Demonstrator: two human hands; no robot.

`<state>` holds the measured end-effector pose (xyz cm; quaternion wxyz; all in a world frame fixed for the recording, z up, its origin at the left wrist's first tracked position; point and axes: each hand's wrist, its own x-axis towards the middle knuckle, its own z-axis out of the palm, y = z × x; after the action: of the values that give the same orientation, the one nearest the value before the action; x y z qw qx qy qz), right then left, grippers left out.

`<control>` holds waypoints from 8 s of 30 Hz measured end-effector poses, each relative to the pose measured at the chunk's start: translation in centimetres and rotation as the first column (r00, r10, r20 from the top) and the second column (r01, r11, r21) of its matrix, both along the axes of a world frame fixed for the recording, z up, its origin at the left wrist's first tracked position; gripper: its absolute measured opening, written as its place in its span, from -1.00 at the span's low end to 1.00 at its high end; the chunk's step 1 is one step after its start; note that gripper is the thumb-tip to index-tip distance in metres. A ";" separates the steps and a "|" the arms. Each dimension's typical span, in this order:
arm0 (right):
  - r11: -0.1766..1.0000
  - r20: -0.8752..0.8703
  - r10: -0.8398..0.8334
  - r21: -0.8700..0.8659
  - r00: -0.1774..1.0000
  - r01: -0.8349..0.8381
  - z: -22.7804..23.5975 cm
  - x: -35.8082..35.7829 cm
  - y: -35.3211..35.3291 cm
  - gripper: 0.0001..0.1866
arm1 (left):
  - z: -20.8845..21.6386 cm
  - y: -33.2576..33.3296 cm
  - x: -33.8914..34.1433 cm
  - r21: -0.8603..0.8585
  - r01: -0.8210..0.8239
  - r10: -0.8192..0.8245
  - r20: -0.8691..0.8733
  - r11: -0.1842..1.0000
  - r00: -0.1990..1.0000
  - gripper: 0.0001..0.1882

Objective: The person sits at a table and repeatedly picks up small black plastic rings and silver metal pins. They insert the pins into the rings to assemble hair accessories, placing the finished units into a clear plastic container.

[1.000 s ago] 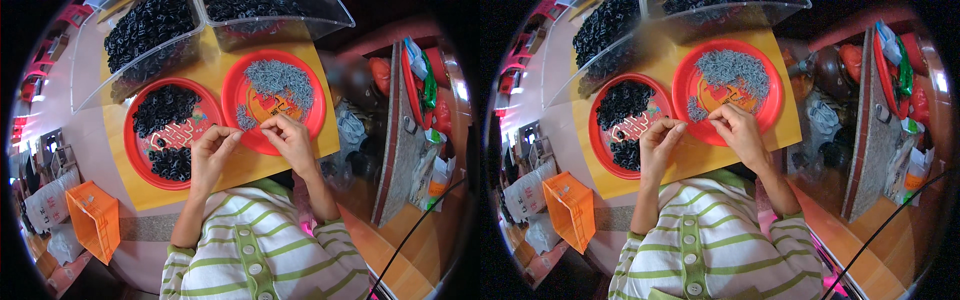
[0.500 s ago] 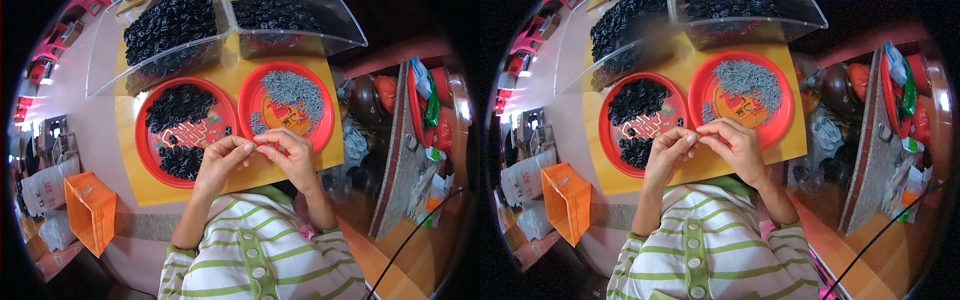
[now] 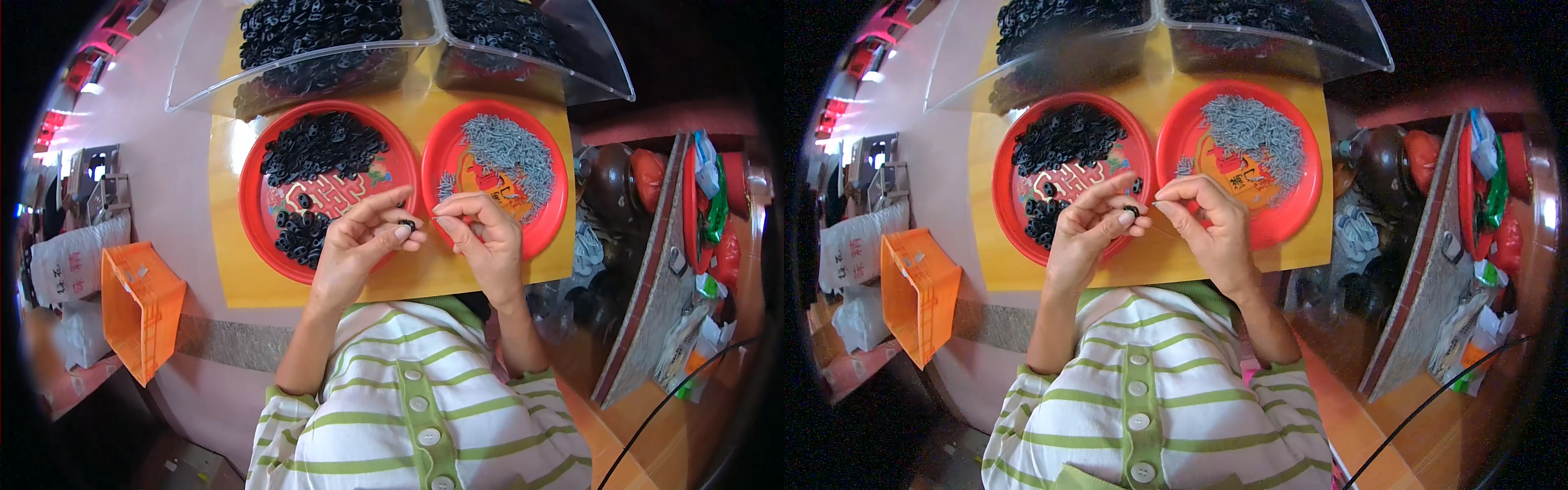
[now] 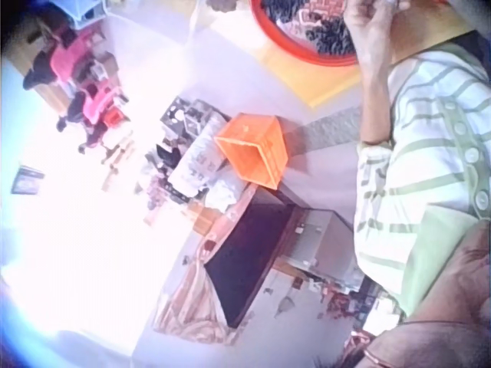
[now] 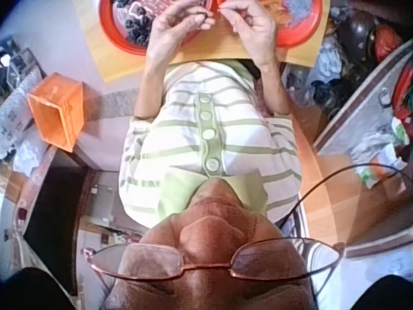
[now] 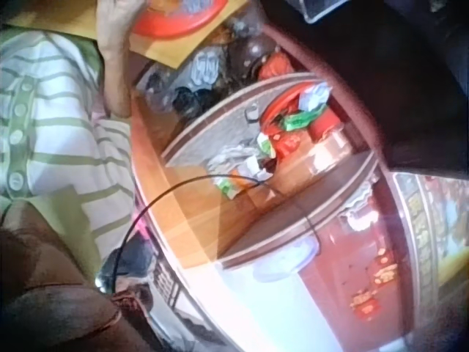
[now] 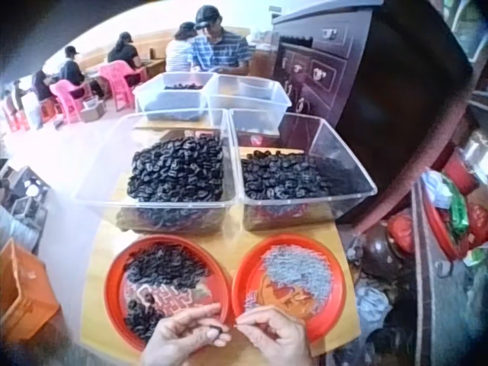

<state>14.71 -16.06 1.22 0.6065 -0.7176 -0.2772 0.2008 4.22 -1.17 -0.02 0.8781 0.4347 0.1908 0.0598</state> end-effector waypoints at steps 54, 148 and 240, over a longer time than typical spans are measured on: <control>0.973 -0.149 0.219 0.113 0.964 -0.203 -0.1 -2.4 6.1 -0.92 | -0.4 2.5 -3.5 -0.106 -0.236 0.233 -0.042 0.966 0.972 -0.85; 0.977 -0.018 -0.001 0.212 1.000 0.004 -0.3 -0.3 6.9 -0.85 | 0.9 1.3 -0.2 -0.161 -0.383 0.392 0.032 0.910 0.919 -0.85; 0.979 0.523 0.196 -0.052 0.830 -0.198 1.7 0.1 9.0 -0.62 | -0.1 1.8 0.1 -0.204 -0.525 0.535 -0.009 0.826 0.845 -0.91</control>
<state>14.78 -7.10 2.96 0.4854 -0.7112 -0.5052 0.0579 4.36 0.67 -0.15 0.8701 0.2734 0.2876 0.2921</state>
